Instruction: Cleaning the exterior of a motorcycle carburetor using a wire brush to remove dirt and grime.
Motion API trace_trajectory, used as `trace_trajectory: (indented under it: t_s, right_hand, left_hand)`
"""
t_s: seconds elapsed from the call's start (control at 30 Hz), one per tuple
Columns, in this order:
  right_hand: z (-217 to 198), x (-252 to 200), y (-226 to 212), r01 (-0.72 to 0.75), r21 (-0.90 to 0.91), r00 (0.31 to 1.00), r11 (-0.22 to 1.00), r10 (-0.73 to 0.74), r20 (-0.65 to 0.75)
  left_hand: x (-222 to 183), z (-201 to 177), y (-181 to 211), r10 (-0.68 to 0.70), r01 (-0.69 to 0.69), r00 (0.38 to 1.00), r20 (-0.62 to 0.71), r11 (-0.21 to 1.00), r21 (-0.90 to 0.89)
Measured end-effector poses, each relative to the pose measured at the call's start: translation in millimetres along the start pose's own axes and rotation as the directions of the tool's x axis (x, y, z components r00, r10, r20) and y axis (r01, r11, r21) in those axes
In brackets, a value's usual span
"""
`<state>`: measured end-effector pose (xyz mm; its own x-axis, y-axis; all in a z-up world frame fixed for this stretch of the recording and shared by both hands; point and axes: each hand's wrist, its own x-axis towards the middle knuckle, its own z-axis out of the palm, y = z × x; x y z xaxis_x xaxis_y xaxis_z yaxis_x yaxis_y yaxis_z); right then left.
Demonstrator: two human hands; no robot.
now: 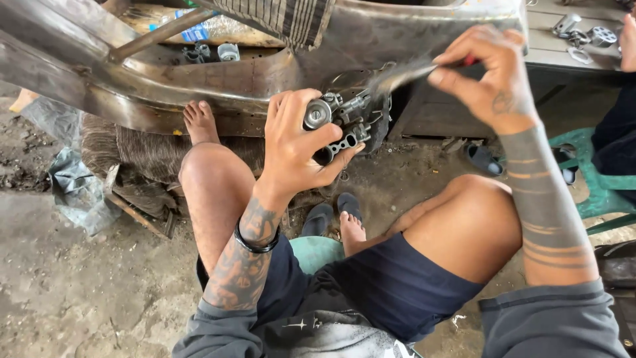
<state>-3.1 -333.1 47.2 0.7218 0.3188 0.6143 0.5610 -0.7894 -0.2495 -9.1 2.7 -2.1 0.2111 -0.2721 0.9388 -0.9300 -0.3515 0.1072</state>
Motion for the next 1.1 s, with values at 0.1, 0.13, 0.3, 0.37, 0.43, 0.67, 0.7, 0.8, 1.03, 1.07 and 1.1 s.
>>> trace_trajectory:
  t_s: [0.1, 0.13, 0.3, 0.37, 0.43, 0.67, 0.7, 0.8, 1.03, 1.07, 1.1]
  right_hand:
    - [-5, -7, 8, 0.002, -0.08, 0.999, 0.997, -0.005, -0.041]
    - [-9, -4, -8, 0.011, -0.084, 0.999, 0.996, -0.014, -0.041]
    - [-8, -1, -3, 0.069, 0.027, 0.996, 0.997, -0.07, 0.047]
    - [-4, -11, 15, -0.056, -0.052, 0.998, 0.997, 0.056, -0.01]
    - [-3, -11, 16, -0.18, -0.132, 0.982, 0.975, 0.17, -0.078]
    - [9, 5, -15, -0.337, 0.322, 0.939, 0.885, 0.342, 0.042]
    - [14, 5, -12, -0.417, 0.324, 0.908, 0.849, 0.404, 0.11]
    - [30, 2, -9, -0.515, 0.587, 0.846, 0.624, 0.482, 0.229]
    - [58, -11, 7, -0.591, 0.788, 0.729, 0.174, 0.534, 0.428]
    - [61, -11, 10, -0.615, 0.776, 0.696, 0.14, 0.559, 0.451]
    - [65, -13, 13, -0.641, 0.761, 0.658, 0.1, 0.582, 0.478]
  left_hand:
    - [2, -3, 2, 0.0, 0.001, 1.0, 0.017, 0.999, -0.047]
    - [2, -2, 1, 0.001, -0.001, 1.0, 0.008, 0.999, -0.043]
    - [2, 2, 3, 0.014, -0.004, 0.998, 0.063, 0.988, -0.156]
    - [2, 5, 8, 0.001, 0.009, 0.999, 0.054, 0.983, -0.182]
    - [0, 9, 8, -0.009, 0.016, 0.999, 0.035, 0.978, -0.21]
    - [-12, 27, 2, 0.103, -0.103, 0.989, 0.102, 0.995, -0.002]
    - [-13, 30, 1, 0.114, -0.115, 0.985, 0.127, 0.993, -0.001]
    - [-4, 21, 0, 0.184, -0.174, 0.958, 0.219, 0.983, -0.064]
    - [34, 8, -3, 0.402, -0.372, 0.802, 0.441, 0.915, -0.159]
    - [41, 6, -5, 0.423, -0.411, 0.767, 0.482, 0.901, -0.136]
    - [46, 5, -6, 0.437, -0.446, 0.732, 0.523, 0.887, -0.117]
